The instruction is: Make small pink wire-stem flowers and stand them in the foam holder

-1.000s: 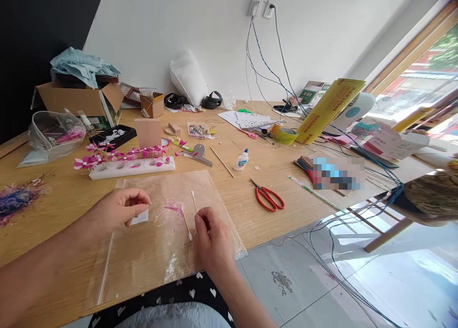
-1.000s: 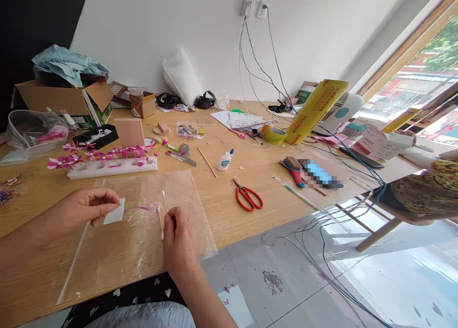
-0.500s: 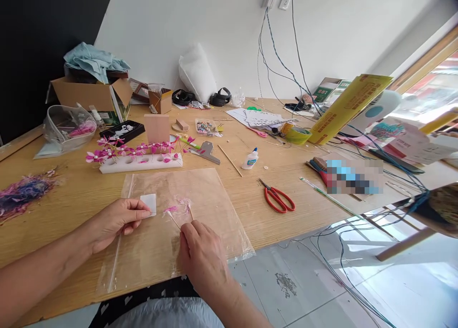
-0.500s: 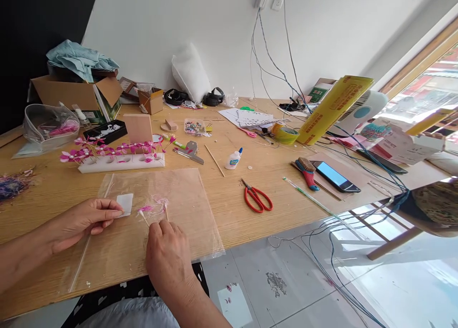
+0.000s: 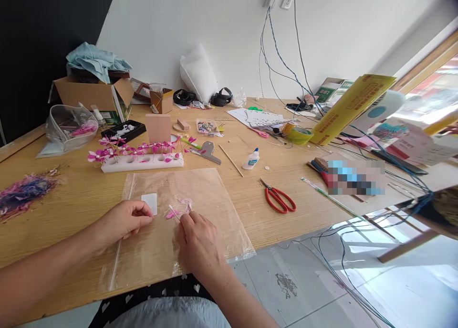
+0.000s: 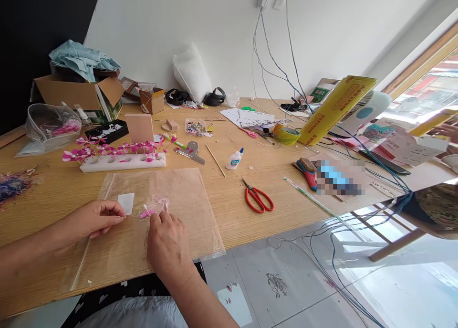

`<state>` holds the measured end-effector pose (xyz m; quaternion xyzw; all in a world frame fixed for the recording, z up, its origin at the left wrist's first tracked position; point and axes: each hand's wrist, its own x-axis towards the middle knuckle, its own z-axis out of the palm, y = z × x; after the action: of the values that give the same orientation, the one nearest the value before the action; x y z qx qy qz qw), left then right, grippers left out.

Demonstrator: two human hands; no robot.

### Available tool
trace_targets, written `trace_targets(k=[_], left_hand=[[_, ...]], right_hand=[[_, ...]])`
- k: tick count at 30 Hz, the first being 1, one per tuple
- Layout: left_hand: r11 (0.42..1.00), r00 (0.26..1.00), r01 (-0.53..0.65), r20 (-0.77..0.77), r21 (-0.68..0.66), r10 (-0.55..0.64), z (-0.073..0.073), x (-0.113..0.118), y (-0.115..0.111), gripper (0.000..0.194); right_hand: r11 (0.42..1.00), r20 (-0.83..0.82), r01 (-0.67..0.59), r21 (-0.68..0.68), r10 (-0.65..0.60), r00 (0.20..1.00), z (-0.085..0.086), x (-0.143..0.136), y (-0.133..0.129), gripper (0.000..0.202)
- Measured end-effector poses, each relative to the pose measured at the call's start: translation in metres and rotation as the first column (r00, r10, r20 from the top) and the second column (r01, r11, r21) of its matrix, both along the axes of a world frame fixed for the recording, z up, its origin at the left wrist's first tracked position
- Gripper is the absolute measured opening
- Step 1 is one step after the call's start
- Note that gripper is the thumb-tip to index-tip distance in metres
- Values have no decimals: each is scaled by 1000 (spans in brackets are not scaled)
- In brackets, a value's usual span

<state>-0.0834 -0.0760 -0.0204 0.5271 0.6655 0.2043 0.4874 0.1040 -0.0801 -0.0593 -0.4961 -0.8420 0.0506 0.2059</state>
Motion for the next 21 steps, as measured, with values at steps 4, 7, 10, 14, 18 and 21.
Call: trace_targets(k=[4,7,10,14,18,21], left_hand=[[966,959,150,-269,211,-90,1,-3,2,17],[957,964,148,-253,249,-83,8,-3,1,20],[972,991,49,-131,230,-18,20,0,-3,24],[950,997,-44,-50,310,62,24,7,-13,25],[914,993,-38,-83,403,78,7,12,-17,22],[875,981,22,-178,483,74,-8,14,-17,19]], right_hand=[[999,-174,26,45,-18,985,3,5,2,17],[998,-355,41,56,-19,935,7,14,3,19],[996,-446,68,63,-33,895,9,24,5,18],[992,-466,120,35,-90,880,8,31,6,17],[992,-469,127,24,-101,878,8,32,3,16],[994,-440,98,44,-69,895,10,31,-1,18]])
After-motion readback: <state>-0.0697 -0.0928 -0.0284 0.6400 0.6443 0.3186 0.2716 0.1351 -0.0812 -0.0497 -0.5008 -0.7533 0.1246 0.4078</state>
